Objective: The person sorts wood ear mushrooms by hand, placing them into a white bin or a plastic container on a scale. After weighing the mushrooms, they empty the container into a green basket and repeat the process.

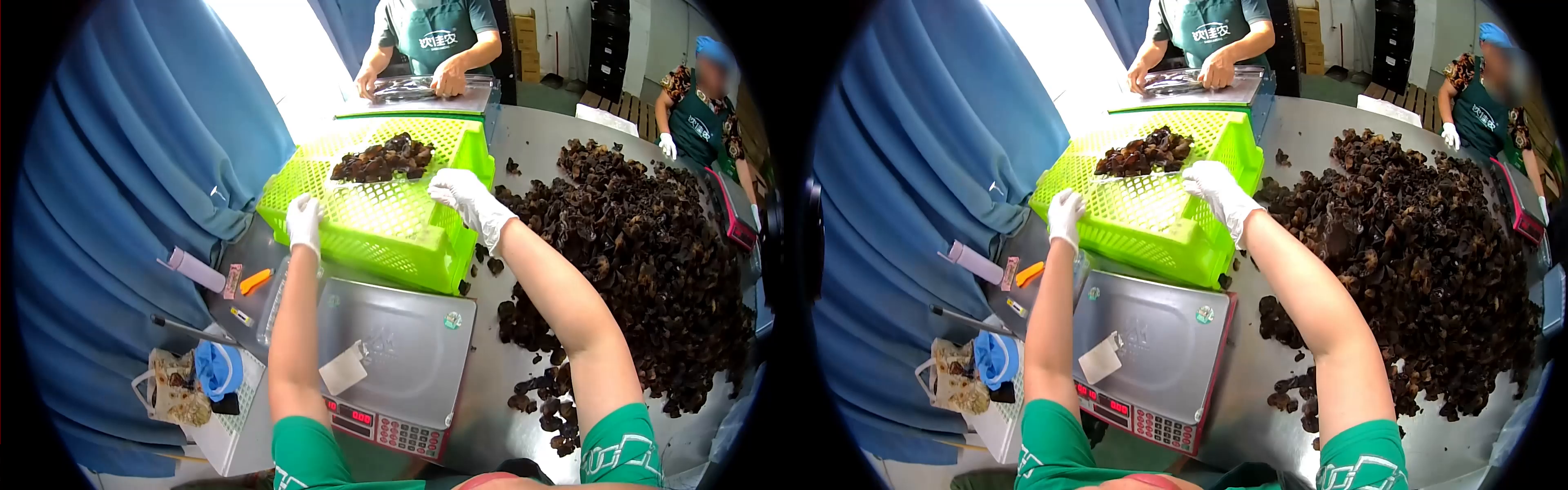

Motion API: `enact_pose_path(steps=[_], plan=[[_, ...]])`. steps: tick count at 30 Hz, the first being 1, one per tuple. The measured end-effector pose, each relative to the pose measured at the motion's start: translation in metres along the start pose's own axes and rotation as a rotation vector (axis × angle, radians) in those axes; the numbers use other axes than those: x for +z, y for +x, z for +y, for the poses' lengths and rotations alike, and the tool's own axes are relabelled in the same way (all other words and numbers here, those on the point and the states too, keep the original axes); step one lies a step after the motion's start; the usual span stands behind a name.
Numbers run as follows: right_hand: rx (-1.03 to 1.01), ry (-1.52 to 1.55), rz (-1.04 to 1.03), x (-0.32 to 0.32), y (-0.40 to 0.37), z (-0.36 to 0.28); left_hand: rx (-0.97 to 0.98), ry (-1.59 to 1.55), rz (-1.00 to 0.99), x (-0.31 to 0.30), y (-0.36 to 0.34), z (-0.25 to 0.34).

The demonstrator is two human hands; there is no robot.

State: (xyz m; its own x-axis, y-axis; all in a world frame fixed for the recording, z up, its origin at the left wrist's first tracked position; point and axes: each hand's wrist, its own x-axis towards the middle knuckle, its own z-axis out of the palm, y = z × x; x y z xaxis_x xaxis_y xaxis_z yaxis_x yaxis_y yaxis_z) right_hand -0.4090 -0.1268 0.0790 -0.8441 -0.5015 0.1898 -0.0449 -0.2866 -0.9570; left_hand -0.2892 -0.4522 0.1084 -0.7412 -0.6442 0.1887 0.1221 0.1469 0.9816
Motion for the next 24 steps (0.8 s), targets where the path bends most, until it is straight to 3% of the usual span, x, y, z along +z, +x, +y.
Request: enact_pose_path(steps=[1, 3, 5, 7, 9, 10, 12, 15, 17, 19, 20, 21, 23, 24], plan=[[0.197, 0.312, 0.034, 0.008, -0.005, -0.014, 0.066, 0.062, 0.071, -0.006, -0.012, 0.001], [0.145, 0.139, 0.110, 0.028, -0.035, -0.040, 0.234, 0.263, 0.101, -0.044, -0.021, -0.032], [0.133, 0.027, 0.117, 0.035, -0.063, -0.060, 0.231, 0.467, 0.068, -0.084, -0.056, -0.040], [0.152, -0.021, 0.063, 0.023, -0.089, -0.070, 0.262, 0.864, 0.046, -0.114, -0.099, -0.036], [0.194, -0.046, 0.067, 0.016, -0.113, -0.075, -0.005, 1.083, -0.052, -0.131, -0.131, -0.023], [0.166, -0.056, 0.065, 0.012, -0.126, -0.073, -0.114, 0.956, -0.149, -0.145, -0.133, -0.029], [0.221, -0.017, 0.096, 0.014, -0.156, -0.078, -0.130, 0.886, -0.122, -0.152, -0.136, -0.037], [0.237, -0.037, 0.069, 0.005, -0.212, -0.074, -0.023, 0.938, -0.144, -0.153, -0.131, -0.041], [0.306, -0.025, 0.094, -0.001, -0.261, -0.077, -0.027, 0.846, -0.142, -0.170, -0.118, -0.069], [0.373, 0.004, 0.134, -0.010, -0.311, -0.067, -0.054, 0.749, -0.092, -0.159, -0.123, -0.056], [0.395, -0.002, 0.189, -0.012, -0.336, -0.064, -0.082, 0.767, -0.115, -0.177, -0.101, -0.091], [0.420, -0.003, 0.236, -0.010, -0.360, -0.064, -0.157, 0.603, -0.124, -0.175, -0.099, -0.090], [0.456, 0.029, 0.349, -0.005, -0.408, -0.068, -0.234, 0.576, -0.144, -0.175, -0.095, -0.086], [0.493, 0.008, 0.397, -0.003, -0.428, -0.070, -0.172, 0.550, -0.133, -0.179, -0.091, -0.098]])
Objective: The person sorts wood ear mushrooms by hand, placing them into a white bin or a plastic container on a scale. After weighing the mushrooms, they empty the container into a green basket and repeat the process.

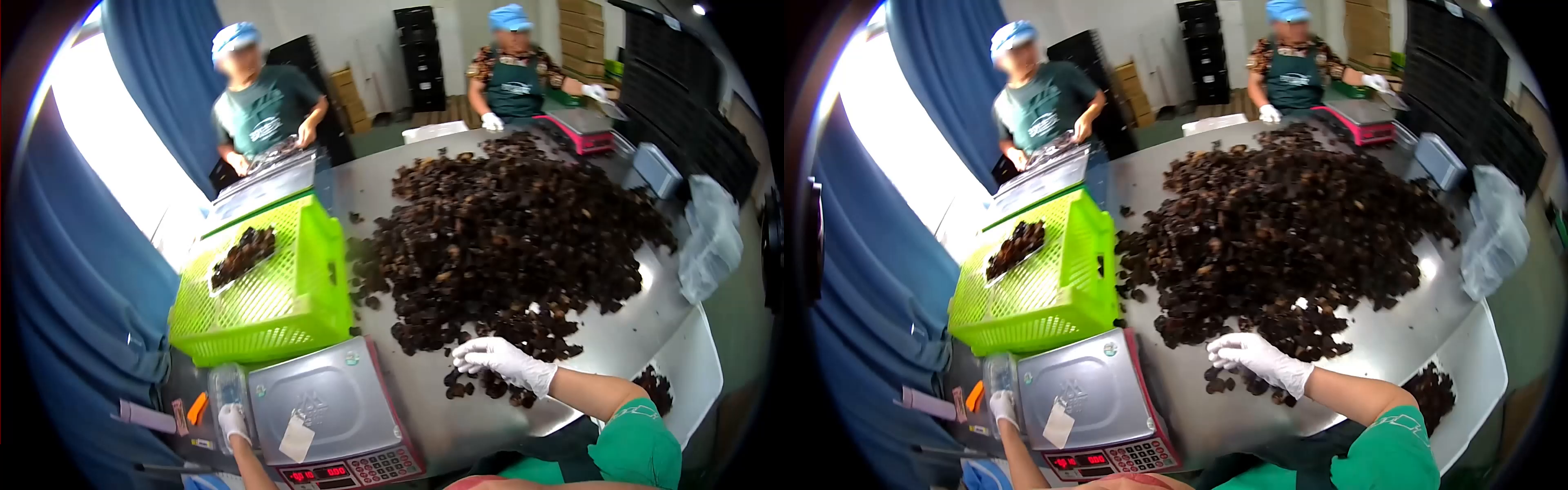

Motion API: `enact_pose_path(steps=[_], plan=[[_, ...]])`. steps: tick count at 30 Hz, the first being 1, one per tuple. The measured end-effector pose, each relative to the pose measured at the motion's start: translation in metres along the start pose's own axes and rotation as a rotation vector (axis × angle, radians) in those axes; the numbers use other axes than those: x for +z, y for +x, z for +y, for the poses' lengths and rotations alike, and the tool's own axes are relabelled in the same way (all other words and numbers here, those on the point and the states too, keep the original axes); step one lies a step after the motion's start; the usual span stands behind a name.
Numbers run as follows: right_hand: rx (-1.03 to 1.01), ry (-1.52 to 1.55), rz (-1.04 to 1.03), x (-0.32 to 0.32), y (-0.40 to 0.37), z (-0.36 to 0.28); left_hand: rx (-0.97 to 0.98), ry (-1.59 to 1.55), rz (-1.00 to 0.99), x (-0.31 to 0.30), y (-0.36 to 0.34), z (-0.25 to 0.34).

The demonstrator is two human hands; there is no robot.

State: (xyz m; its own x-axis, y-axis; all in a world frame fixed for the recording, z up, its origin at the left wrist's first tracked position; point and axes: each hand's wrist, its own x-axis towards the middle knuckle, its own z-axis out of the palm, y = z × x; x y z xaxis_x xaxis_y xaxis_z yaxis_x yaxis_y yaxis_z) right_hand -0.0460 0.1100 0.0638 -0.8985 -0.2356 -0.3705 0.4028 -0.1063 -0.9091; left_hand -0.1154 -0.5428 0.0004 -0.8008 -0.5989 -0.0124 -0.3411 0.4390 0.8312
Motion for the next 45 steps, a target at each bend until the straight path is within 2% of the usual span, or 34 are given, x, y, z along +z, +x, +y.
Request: enact_pose_path(steps=[2, 3, 6, 7, 9, 11, 12, 13, 15, 18, 21, 23, 25, 26, 27, 29, 31, 32, 35, 37, 39, 41, 43, 45], plan=[[0.006, 0.085, 0.094, -0.012, -0.028, 0.028, 0.103, -0.044, 0.073, -0.003, 0.011, -0.018], [0.014, 0.112, 0.134, -0.019, -0.039, 0.041, 0.185, 0.048, 0.143, -0.003, 0.006, -0.007], [0.025, 0.133, 0.248, -0.021, -0.078, 0.054, 0.418, 0.236, 0.302, 0.005, -0.074, 0.068], [0.046, 0.151, 0.263, -0.024, -0.085, 0.064, 0.494, 0.242, 0.277, 0.015, -0.096, 0.084], [-0.081, 0.131, 0.262, -0.027, -0.094, 0.089, 0.630, 0.277, 0.213, 0.023, -0.138, 0.102], [-0.111, 0.041, 0.265, -0.018, -0.112, 0.088, 0.820, 0.278, 0.067, 0.033, -0.176, 0.108], [-0.209, -0.028, 0.254, -0.015, -0.117, 0.096, 0.824, 0.316, -0.013, 0.037, -0.194, 0.110], [-0.206, -0.039, 0.282, -0.006, -0.130, 0.087, 0.827, 0.351, -0.095, 0.041, -0.211, 0.114], [-0.276, -0.243, 0.327, -0.005, -0.147, 0.107, 0.801, 0.381, -0.137, 0.052, -0.241, 0.127], [-0.286, -0.489, 0.368, -0.013, -0.176, 0.109, 0.943, 0.263, 0.065, 0.073, -0.287, 0.152], [-0.359, -0.606, 0.491, -0.032, -0.188, 0.130, 0.831, 0.146, -0.126, 0.096, -0.339, 0.163], [-0.382, -0.611, 0.609, -0.040, -0.195, 0.136, 0.824, 0.147, -0.389, 0.124, -0.384, 0.174], [-0.351, -0.601, 0.688, -0.049, -0.198, 0.135, 0.886, 0.193, -0.612, 0.159, -0.416, 0.158], [-0.424, -0.732, 0.746, -0.058, -0.194, 0.138, 0.937, 0.195, -0.657, 0.175, -0.434, 0.161], [-0.404, -0.773, 0.769, -0.065, -0.192, 0.134, 0.990, 0.194, -0.702, 0.193, -0.449, 0.165], [-0.518, -0.968, 0.869, -0.084, -0.177, 0.131, 1.013, 0.179, -0.769, 0.227, -0.464, 0.175], [-0.495, -1.040, 0.883, -0.102, -0.156, 0.120, 1.126, 0.166, -0.687, 0.264, -0.463, 0.191], [-0.486, -1.080, 0.891, -0.107, -0.145, 0.107, 1.123, 0.199, -0.680, 0.285, -0.458, 0.202], [-0.401, -1.210, 0.859, -0.125, -0.105, 0.076, 1.149, 0.326, -0.676, 0.340, -0.440, 0.244], [-0.361, -1.221, 0.810, -0.132, -0.079, 0.065, 1.092, 0.474, -0.731, 0.363, -0.432, 0.268], [-0.351, -1.285, 0.774, -0.133, -0.063, 0.074, 1.109, 0.511, -0.814, 0.378, -0.423, 0.264], [-0.455, -1.244, 0.725, -0.122, -0.072, 0.078, 1.067, 0.366, -0.895, 0.365, -0.427, 0.251], [-0.503, -1.211, 0.596, -0.109, -0.097, 0.089, 1.186, 0.289, -0.836, 0.335, -0.439, 0.235], [-0.469, -1.233, 0.508, -0.086, -0.121, 0.105, 1.214, 0.276, -0.826, 0.304, -0.454, 0.219]])
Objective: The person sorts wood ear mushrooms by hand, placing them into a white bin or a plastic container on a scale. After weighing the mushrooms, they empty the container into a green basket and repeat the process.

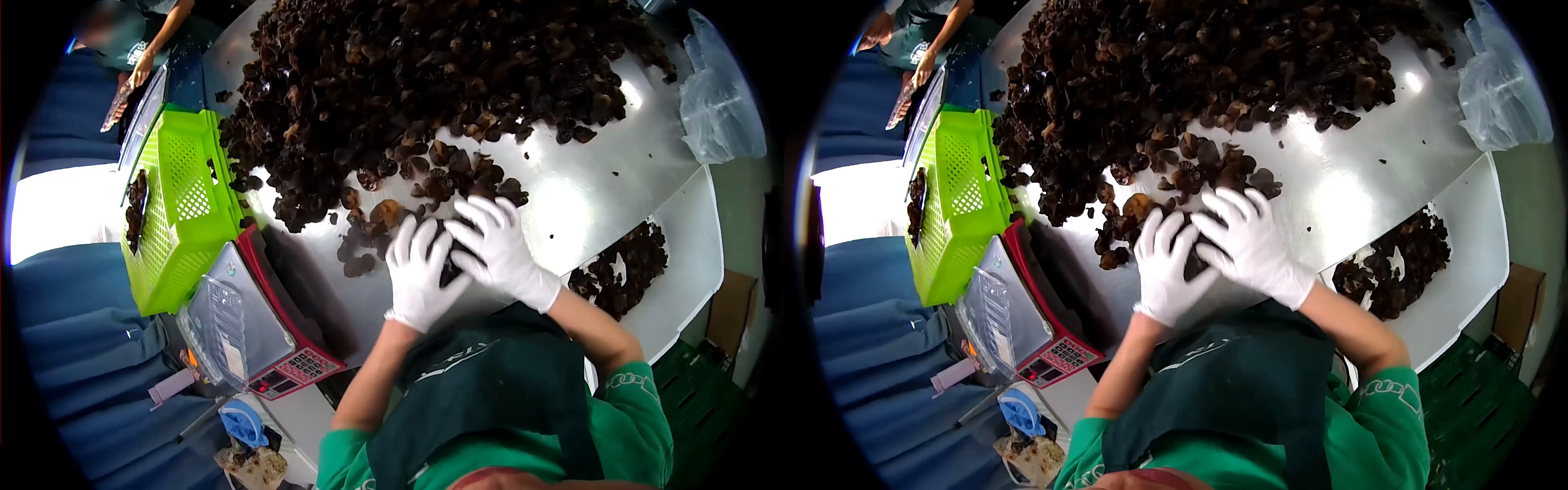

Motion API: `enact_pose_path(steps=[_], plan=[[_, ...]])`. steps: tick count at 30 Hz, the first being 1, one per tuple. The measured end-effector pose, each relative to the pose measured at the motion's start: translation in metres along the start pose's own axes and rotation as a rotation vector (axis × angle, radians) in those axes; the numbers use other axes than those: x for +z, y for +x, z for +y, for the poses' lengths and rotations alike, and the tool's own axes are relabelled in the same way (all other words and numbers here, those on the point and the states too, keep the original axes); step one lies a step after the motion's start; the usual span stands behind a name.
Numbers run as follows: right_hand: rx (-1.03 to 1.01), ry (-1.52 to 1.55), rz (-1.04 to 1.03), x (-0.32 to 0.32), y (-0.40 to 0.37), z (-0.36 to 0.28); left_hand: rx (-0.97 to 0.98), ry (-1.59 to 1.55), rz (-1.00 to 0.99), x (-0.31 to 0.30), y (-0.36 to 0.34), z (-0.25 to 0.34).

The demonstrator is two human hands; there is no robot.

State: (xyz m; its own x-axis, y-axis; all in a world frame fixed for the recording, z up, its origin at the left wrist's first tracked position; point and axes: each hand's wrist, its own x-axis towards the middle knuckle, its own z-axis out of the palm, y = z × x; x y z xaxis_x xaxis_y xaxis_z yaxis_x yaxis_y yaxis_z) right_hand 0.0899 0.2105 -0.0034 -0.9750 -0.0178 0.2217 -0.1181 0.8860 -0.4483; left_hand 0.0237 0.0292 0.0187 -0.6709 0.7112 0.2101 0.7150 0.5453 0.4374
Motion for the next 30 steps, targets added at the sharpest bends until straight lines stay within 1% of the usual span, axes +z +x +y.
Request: enact_pose_path(steps=[1, 2, 4, 6, 8, 10, 12, 13, 14, 15, 16, 17, 18, 19, 21, 22, 24, 25, 27, 28, 30], plan=[[-0.002, -0.019, -0.017, -0.005, -0.009, -0.011, -0.007, -0.004, 0.004, 0.002, -0.016, 0.004], [-0.005, 0.017, 0.010, 0.001, -0.019, -0.014, -0.007, -0.007, 0.013, 0.006, -0.030, 0.006], [0.024, 0.079, 0.015, -0.001, -0.026, -0.021, -0.008, 0.074, 0.102, 0.012, -0.046, 0.010], [-0.017, 0.098, 0.089, -0.006, -0.022, -0.018, -0.004, 0.113, 0.165, 0.014, -0.049, 0.008], [-0.038, 0.082, 0.150, -0.016, -0.003, -0.009, -0.032, 0.128, 0.169, 0.004, -0.034, 0.004], [-0.017, 0.006, 0.199, -0.016, 0.024, 0.004, -0.045, 0.111, 0.136, -0.004, -0.011, -0.004], [0.054, -0.008, 0.188, -0.017, 0.053, 0.011, -0.092, 0.134, 0.016, -0.012, 0.019, -0.008], [0.067, -0.065, 0.167, -0.015, 0.064, 0.013, -0.122, 0.091, -0.016, -0.012, 0.032, -0.012], [0.079, -0.122, 0.148, -0.013, 0.072, 0.014, -0.148, 0.038, -0.004, -0.008, 0.042, -0.016], [0.104, -0.096, 0.118, -0.004, 0.074, 0.016, -0.137, 0.060, -0.050, -0.005, 0.044, -0.019], [0.116, -0.015, 0.083, 0.001, 0.072, 0.015, -0.124, 0.082, -0.095, 0.001, 0.045, -0.024], [0.104, 0.017, 0.057, 0.000, 0.063, 0.011, -0.071, 0.082, -0.084, 0.007, 0.034, -0.027], [0.090, 0.047, 0.027, -0.004, 0.052, 0.003, -0.076, 0.060, -0.111, 0.000, 0.024, -0.020], [0.090, 0.065, 0.055, -0.001, 0.036, -0.004, -0.068, 0.044, -0.104, -0.002, 0.010, -0.012], [0.052, 0.062, 0.007, -0.007, 0.011, -0.017, -0.062, 0.033, -0.125, -0.006, -0.019, 0.003], [0.027, 0.064, -0.003, -0.008, 0.002, -0.023, -0.051, 0.062, -0.102, -0.008, -0.031, 0.009], [0.013, 0.091, 0.038, -0.009, -0.003, -0.026, -0.013, 0.008, 0.007, -0.014, -0.041, 0.010], [0.001, 0.095, 0.076, -0.009, 0.002, -0.026, -0.059, 0.035, 0.066, -0.023, -0.038, 0.003], [-0.001, 0.074, 0.157, -0.008, 0.020, -0.019, -0.162, 0.069, 0.164, -0.030, -0.009, -0.016], [0.011, 0.059, 0.154, -0.007, 0.032, -0.015, -0.227, 0.099, 0.181, -0.026, 0.003, -0.027], [0.085, 0.060, 0.166, -0.003, 0.055, -0.009, -0.249, 0.139, 0.177, -0.016, 0.019, -0.053]])
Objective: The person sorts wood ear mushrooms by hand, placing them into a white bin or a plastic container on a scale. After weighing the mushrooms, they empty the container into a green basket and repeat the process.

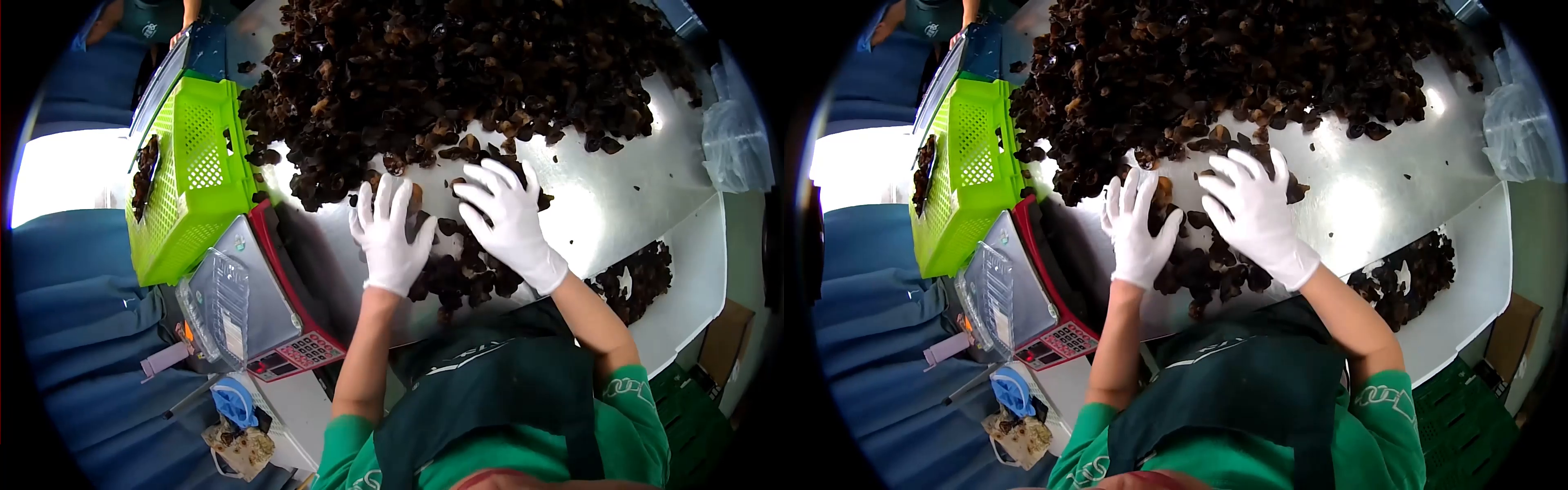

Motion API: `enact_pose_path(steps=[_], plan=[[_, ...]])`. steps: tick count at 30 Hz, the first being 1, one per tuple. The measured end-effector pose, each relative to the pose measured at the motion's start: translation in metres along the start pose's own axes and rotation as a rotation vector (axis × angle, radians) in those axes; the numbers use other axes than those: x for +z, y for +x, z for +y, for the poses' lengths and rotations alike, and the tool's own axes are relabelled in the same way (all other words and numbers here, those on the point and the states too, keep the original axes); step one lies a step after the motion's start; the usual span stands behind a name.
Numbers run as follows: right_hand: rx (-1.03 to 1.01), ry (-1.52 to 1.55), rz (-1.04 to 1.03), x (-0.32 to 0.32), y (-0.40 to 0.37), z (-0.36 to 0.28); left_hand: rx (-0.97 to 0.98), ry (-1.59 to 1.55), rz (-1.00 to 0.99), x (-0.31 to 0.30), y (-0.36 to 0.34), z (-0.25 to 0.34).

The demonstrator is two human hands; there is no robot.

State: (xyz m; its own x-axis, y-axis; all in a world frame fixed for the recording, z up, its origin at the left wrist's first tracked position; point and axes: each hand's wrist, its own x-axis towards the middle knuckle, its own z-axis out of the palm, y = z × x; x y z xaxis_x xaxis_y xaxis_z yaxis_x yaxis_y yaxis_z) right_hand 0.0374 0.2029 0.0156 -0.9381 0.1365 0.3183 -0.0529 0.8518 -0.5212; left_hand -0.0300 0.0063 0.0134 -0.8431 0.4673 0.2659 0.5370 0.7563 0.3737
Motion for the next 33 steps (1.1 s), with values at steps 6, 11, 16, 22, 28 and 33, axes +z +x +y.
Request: enact_pose_path(steps=[6, 11, 16, 22, 28, 33], plan=[[-0.029, -0.239, -0.089, 0.029, 0.021, 0.007, -0.041, 0.016, 0.003, 0.010, -0.006, -0.011], [-0.085, -0.179, 0.042, 0.013, 0.006, -0.002, 0.063, -0.028, 0.128, -0.027, -0.056, 0.011], [-0.042, -0.051, -0.108, -0.016, -0.011, 0.006, 0.031, -0.102, 0.099, -0.035, -0.081, 0.005], [-0.073, -0.247, -0.069, -0.010, 0.035, 0.027, -0.080, -0.077, 0.044, -0.027, -0.033, -0.026], [-0.087, -0.113, -0.217, -0.017, -0.020, 0.036, 0.051, -0.275, -0.163, -0.034, -0.082, -0.018], [-0.056, -0.080, -0.206, -0.033, -0.049, 0.024, 0.038, -0.120, -0.151, -0.032, -0.118, 0.009]])
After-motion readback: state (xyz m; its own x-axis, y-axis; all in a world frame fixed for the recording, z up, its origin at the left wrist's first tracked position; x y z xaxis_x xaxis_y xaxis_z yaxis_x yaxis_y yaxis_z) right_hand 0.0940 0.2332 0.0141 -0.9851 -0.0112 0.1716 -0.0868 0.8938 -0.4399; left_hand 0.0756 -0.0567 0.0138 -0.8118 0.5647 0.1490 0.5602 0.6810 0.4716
